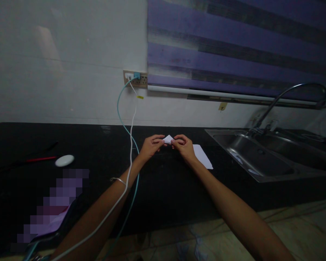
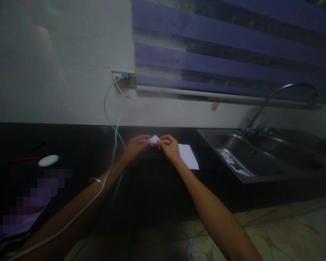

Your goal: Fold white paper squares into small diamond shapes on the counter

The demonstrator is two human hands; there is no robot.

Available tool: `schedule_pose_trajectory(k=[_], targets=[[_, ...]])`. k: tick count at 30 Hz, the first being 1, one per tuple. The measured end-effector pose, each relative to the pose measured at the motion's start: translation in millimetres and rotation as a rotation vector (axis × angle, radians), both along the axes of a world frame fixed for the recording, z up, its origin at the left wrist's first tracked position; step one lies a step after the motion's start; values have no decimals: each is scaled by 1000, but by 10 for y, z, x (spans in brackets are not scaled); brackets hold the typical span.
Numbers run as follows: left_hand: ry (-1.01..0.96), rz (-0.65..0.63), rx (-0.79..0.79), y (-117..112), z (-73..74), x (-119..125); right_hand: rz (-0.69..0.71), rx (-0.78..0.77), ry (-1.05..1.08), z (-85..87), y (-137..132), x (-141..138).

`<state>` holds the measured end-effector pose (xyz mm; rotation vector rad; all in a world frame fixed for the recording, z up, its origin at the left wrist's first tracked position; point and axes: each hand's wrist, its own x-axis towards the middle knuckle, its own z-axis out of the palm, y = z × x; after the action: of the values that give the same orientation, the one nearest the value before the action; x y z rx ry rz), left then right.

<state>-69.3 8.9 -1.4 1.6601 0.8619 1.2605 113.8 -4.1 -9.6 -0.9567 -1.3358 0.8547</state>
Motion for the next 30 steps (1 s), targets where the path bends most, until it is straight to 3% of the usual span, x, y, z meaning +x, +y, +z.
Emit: schedule_pose_trajectory(k=[4, 8, 12, 24, 30], targets=[[23, -75, -36, -4, -30, 39, -4, 6, -22, 2, -8, -2], [144, -177, 35, -11, -49, 60, 41, -11, -61, -6, -20, -24], [164, -182, 90, -27, -37, 50, 71, 5, -65, -18, -25, -46], [184, -209, 11, -26, -30, 29, 68, -27, -83, -43, -6, -31], [171, -250, -57, 41, -99, 21, 53, -2, -121, -40, -13, -34]])
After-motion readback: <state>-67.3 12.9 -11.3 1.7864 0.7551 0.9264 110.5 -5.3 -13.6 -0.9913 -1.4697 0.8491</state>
